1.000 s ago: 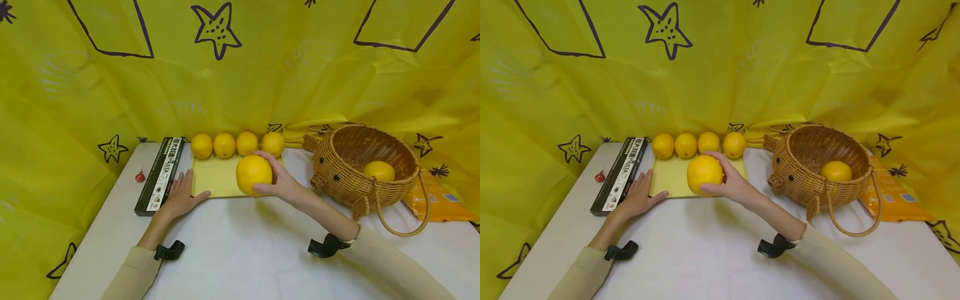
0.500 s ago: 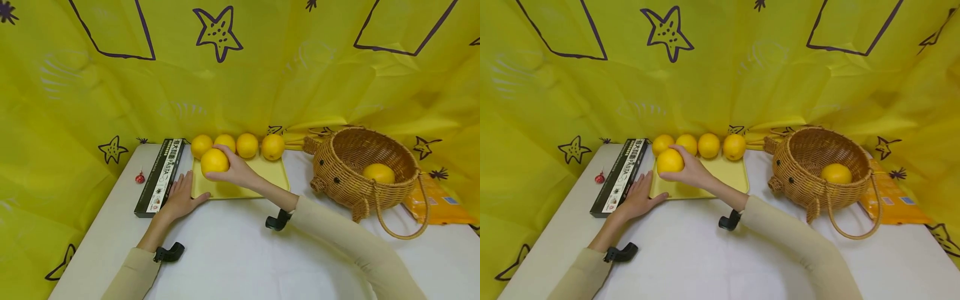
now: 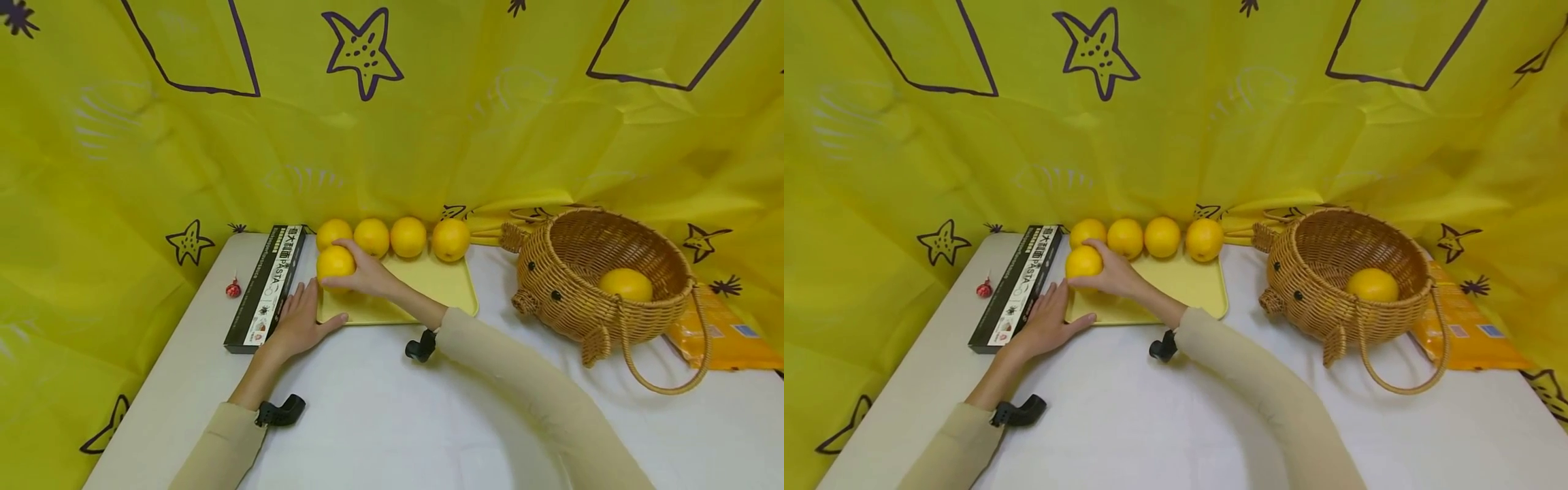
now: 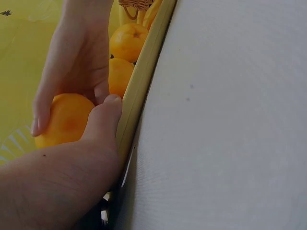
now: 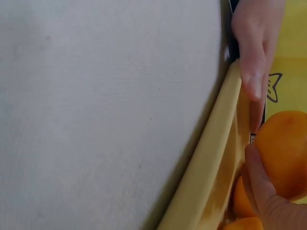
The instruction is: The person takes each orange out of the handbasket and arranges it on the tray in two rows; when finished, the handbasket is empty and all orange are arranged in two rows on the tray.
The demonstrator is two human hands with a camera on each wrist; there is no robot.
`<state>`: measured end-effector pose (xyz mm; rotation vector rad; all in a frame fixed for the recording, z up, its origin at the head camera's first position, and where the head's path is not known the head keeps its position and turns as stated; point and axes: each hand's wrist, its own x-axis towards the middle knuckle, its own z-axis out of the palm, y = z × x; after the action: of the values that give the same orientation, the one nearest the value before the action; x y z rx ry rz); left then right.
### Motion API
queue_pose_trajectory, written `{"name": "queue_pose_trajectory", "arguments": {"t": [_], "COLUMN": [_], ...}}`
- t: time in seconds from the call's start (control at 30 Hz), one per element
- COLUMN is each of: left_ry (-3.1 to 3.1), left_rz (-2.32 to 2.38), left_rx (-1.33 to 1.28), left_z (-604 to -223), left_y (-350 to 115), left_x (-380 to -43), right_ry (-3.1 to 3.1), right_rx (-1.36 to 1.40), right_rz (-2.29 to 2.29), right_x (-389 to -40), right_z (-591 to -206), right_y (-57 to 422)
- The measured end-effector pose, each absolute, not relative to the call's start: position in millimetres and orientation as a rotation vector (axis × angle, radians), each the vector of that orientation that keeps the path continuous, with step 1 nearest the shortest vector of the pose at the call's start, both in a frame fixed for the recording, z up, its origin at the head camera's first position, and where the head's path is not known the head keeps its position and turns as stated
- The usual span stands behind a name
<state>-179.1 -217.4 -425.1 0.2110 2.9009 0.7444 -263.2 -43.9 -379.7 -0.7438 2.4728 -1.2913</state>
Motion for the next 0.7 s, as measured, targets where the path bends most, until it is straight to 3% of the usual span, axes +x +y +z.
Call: {"name": "queue_pose_trajectory", "arguments": {"t": [0.7], "left_ry": [2.866], "left_rz": [0.808], "left_rx": [0.215], "left_z": [-424], "left_y": [-217], "left_x": [-178], "right_ry": [2.477], "right_rx": [-0.722], "right_rz": [-1.270], "right_x": [-268], "right_z": [-390], "right_y": [-61]}}
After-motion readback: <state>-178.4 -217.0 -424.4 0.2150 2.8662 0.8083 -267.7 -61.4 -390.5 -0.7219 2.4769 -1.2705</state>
